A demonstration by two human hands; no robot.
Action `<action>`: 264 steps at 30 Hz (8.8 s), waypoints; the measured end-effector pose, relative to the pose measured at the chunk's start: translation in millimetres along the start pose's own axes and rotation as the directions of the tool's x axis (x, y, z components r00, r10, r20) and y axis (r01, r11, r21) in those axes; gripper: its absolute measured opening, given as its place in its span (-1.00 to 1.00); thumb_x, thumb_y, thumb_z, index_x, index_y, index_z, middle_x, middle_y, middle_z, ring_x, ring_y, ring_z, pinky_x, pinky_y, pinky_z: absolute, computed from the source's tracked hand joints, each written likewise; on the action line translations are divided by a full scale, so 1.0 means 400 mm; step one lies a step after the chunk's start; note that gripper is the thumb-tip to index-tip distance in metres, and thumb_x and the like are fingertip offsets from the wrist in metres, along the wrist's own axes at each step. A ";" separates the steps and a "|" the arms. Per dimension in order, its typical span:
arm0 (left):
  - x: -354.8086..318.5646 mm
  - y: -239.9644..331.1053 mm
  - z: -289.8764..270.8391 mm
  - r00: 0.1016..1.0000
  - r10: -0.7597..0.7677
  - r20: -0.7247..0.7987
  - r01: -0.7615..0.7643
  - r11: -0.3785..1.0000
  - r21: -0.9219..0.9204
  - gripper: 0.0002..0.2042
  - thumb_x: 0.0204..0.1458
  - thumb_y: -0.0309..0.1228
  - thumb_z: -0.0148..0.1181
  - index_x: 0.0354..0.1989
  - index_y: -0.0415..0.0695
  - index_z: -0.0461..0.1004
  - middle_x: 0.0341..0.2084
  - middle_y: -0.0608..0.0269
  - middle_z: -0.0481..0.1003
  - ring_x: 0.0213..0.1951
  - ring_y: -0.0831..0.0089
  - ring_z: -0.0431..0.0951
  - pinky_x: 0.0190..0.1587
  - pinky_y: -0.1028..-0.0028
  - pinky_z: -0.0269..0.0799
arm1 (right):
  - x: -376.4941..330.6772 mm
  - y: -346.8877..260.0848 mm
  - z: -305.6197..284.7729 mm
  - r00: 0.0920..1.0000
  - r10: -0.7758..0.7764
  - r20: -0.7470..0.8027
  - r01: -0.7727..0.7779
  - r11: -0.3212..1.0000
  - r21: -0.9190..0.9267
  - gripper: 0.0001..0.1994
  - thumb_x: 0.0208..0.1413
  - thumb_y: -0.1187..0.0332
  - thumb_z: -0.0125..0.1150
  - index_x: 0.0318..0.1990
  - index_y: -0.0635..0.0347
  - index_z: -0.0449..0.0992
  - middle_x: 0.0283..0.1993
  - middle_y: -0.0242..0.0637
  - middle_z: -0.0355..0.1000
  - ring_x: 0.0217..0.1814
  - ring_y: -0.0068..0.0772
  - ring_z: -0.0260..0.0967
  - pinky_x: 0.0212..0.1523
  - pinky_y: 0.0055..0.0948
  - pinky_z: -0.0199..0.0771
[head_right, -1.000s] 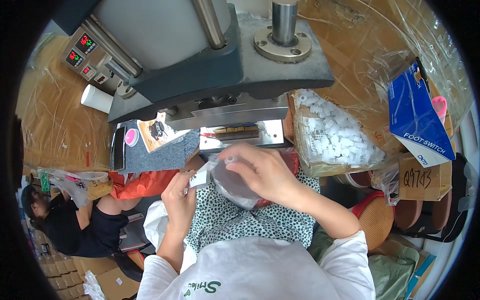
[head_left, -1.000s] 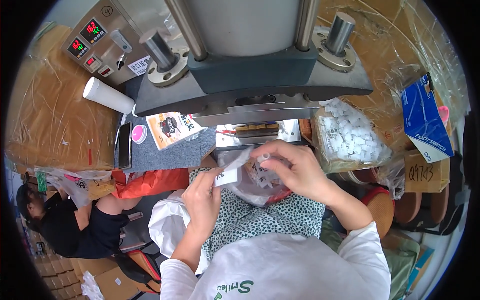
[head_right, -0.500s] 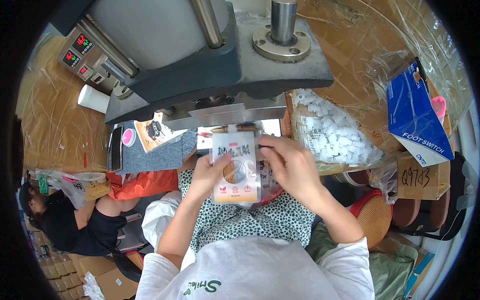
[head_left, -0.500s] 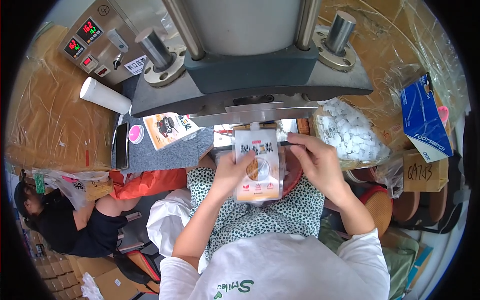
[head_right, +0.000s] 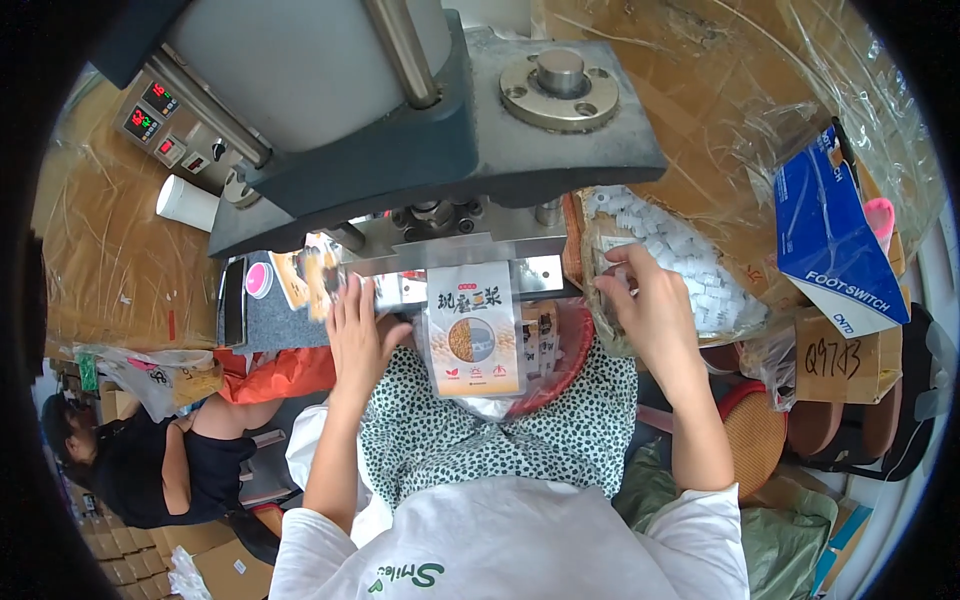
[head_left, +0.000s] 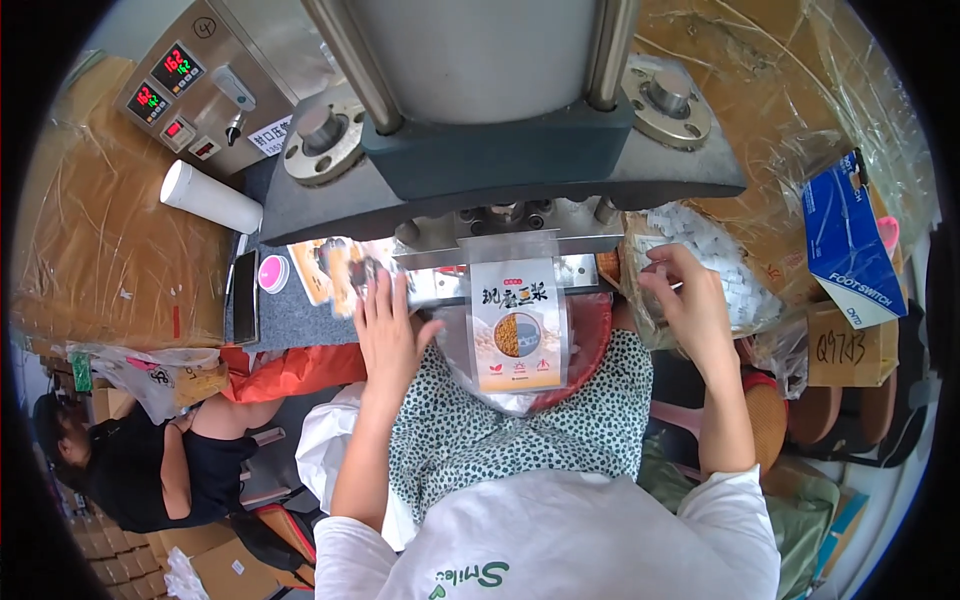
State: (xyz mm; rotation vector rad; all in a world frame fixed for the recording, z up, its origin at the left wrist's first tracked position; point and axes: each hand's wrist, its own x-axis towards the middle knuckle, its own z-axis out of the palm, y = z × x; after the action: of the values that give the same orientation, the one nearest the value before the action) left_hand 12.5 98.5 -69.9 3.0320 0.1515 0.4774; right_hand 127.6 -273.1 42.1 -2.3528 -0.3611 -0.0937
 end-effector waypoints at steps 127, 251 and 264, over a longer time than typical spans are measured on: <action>0.105 0.261 -0.087 0.737 -0.037 0.675 0.636 -0.301 -0.711 -0.74 0.30 -0.39 0.23 -0.02 -0.37 0.57 -0.16 0.12 0.65 -0.18 0.48 0.66 -0.18 0.44 0.61 | -0.052 -0.117 0.047 0.986 -0.109 0.123 0.079 0.971 0.224 -0.81 0.25 0.48 0.29 -0.02 0.34 0.61 -0.14 -0.15 0.66 -0.06 -0.32 0.64 -0.03 -0.42 0.56; -0.040 0.296 -0.120 0.988 0.038 0.153 0.090 0.660 -0.746 -0.86 0.17 -0.45 0.32 -0.23 -0.29 0.61 -0.47 0.02 0.58 -0.43 0.12 0.63 -0.36 0.35 0.48 | -0.066 -0.072 0.141 0.901 -0.275 0.335 0.043 0.827 0.561 -0.81 0.36 0.51 0.13 0.06 0.28 0.35 0.01 -0.16 0.64 0.10 -0.42 0.56 0.13 -0.42 0.46; 0.031 0.281 -0.076 0.745 -0.050 0.665 0.646 -0.193 -0.738 -0.75 0.32 -0.39 0.19 -0.09 -0.40 0.59 -0.25 0.17 0.66 -0.29 0.56 0.64 -0.26 0.50 0.58 | -0.074 -0.103 0.078 0.971 -0.143 0.191 0.024 0.856 0.516 -0.76 0.35 0.52 0.15 0.11 0.33 0.46 0.12 -0.18 0.58 0.12 -0.39 0.55 0.11 -0.41 0.53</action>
State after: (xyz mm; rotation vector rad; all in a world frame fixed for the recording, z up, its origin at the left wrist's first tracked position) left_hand 24.5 -10.2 -28.0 1.2641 0.4263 -0.1872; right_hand 86.2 -230.2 42.0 -1.8179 -0.5282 0.2080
